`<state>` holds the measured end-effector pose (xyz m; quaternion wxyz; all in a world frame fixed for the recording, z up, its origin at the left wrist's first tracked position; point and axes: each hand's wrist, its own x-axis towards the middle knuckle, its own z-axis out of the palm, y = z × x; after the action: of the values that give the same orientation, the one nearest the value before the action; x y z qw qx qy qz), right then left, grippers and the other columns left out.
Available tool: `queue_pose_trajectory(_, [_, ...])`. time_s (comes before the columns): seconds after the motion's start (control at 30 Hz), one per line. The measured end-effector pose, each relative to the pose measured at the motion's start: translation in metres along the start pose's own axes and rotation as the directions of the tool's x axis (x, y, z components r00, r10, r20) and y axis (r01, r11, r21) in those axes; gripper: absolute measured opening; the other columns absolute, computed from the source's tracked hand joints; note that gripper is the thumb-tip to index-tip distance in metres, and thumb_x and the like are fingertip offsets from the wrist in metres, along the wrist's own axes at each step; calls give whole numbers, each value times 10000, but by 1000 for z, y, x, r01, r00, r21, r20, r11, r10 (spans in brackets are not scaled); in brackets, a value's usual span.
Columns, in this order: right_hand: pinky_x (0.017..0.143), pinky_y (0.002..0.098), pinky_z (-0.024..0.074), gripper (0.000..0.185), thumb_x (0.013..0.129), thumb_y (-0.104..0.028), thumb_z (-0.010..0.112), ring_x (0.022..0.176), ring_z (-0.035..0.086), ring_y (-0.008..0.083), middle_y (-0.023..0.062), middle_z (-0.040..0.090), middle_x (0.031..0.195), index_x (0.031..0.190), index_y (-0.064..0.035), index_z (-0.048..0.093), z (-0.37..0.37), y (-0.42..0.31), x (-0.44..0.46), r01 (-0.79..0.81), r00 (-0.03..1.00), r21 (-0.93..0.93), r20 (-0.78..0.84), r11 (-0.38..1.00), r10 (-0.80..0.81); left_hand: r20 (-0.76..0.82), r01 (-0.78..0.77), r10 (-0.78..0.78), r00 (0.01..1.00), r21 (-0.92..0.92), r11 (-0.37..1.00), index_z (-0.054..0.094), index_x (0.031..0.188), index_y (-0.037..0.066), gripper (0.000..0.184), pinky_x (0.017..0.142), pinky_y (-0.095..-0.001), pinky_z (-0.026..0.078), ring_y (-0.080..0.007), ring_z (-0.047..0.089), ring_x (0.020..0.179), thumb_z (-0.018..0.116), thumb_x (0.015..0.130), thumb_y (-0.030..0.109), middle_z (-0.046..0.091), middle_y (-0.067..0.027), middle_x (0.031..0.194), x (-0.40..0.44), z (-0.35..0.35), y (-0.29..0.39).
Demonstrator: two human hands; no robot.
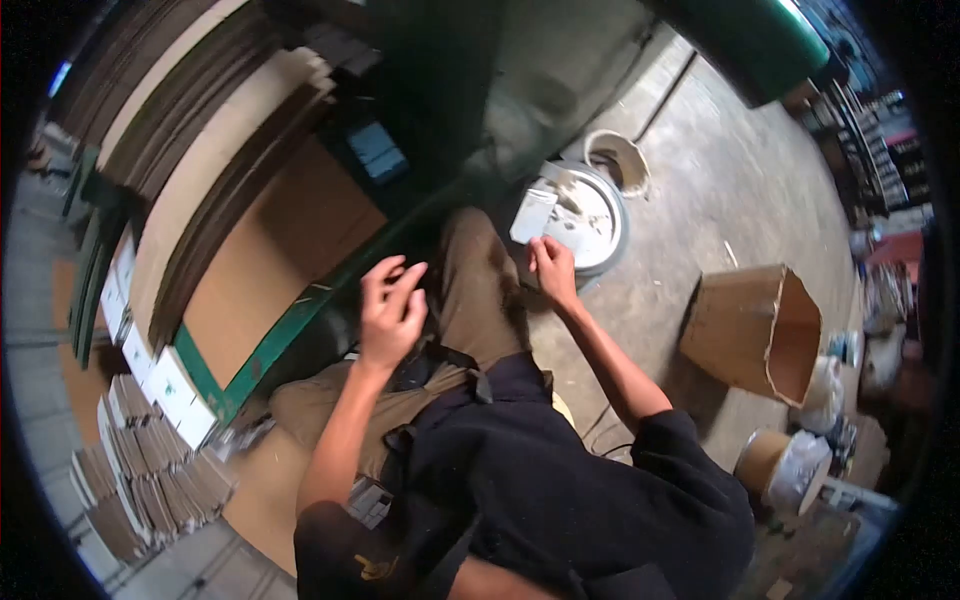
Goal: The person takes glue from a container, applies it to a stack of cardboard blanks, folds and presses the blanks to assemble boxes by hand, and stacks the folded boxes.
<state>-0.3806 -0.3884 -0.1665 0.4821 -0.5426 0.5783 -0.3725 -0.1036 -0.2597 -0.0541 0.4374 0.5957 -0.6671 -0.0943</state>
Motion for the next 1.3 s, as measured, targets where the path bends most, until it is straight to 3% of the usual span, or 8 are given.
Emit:
queue_pose_trajectory(0.17, [684, 389, 538, 415, 981, -343, 590, 682, 695, 234, 151, 703, 708, 850, 30, 718, -80, 222, 58, -339, 940, -220, -117, 915, 320, -27, 299, -300, 954, 193, 934, 729, 1166, 24, 325, 991, -410, 517, -338, 631, 1123, 680, 849, -30, 615, -167, 1233, -72, -50, -38])
queue_pose_trajectory(0.33, [432, 325, 397, 339, 1012, -275, 552, 480, 527, 146, 32, 580, 620, 777, -49, 645, -107, 296, 72, -459, 888, -221, -87, 860, 452, -214, 608, -570, 794, 285, 741, 709, 1124, 29, 258, 836, -354, 497, -272, 619, 1073, 628, 884, -21, 630, -119, 1160, -184, -117, -71])
queue_pose_trajectory(0.4, [393, 320, 355, 309, 1004, -267, 525, 443, 494, 147, 15, 542, 600, 755, -104, 607, -125, 467, 99, 34, 999, -504, 17, 863, -30, -331, 702, -620, 711, 308, 642, 700, 1108, 28, 237, 824, -343, 493, -270, 614, 1067, 622, 889, -21, 618, -118, 1155, -226, -135, -75])
queue_pose_trajectory(0.5, [408, 370, 412, 515, 1003, -480, 569, 469, 570, 199, 87, 622, 658, 730, -49, 638, -130, 361, 73, -591, 765, -74, -365, 803, 530, -470, 813, -666, 578, 261, 521, 688, 1122, 37, 240, 820, -335, 494, -267, 608, 1075, 626, 896, -11, 598, -127, 1170, -279, -135, -83])
queue_pose_trajectory(0.6, [865, 483, 514, 503, 880, -472, 752, 922, 692, 393, 234, 722, 933, 983, 17, 696, -120, 323, 60, -682, 654, -411, -713, 605, 252, -553, 863, -666, 502, 264, 431, 676, 1172, 59, 266, 947, -393, 486, -303, 581, 1148, 652, 907, 41, 579, -139, 1209, -305, -121, -88])
queue_pose_trajectory(0.8, [664, 249, 441, 269, 1025, -246, 678, 711, 512, 83, -9, 569, 762, 873, -37, 604, 6, 132, 47, -41, 994, -59, -106, 997, 35, -617, 850, -593, 517, 287, 442, 669, 1185, 102, 329, 1077, -478, 420, -352, 542, 1206, 722, 860, 117, 559, -137, 1230, -308, -113, -96])
queue_pose_trajectory(1.0, [740, 351, 503, 239, 962, -221, 743, 836, 626, 184, 86, 675, 901, 1039, -19, 643, 215, -172, 99, 624, 760, 194, 73, 757, -646, -655, 861, -573, 493, 269, 432, 665, 1162, 124, 328, 1097, -504, 372, -352, 522, 1211, 728, 839, 118, 547, -120, 1222, -309, -114, -94])
queue_pose_trajectory(1.3, [944, 500, 559, 856, 719, -754, 772, 981, 707, 443, 263, 735, 1041, 1071, 26, 750, 394, -228, 324, 444, 845, -599, 31, 666, -535, -753, 886, -551, 358, 87, 456, 692, 1146, 88, 305, 1070, -476, 409, -360, 530, 1200, 732, 844, 107, 568, -143, 1208, -304, -111, -79])
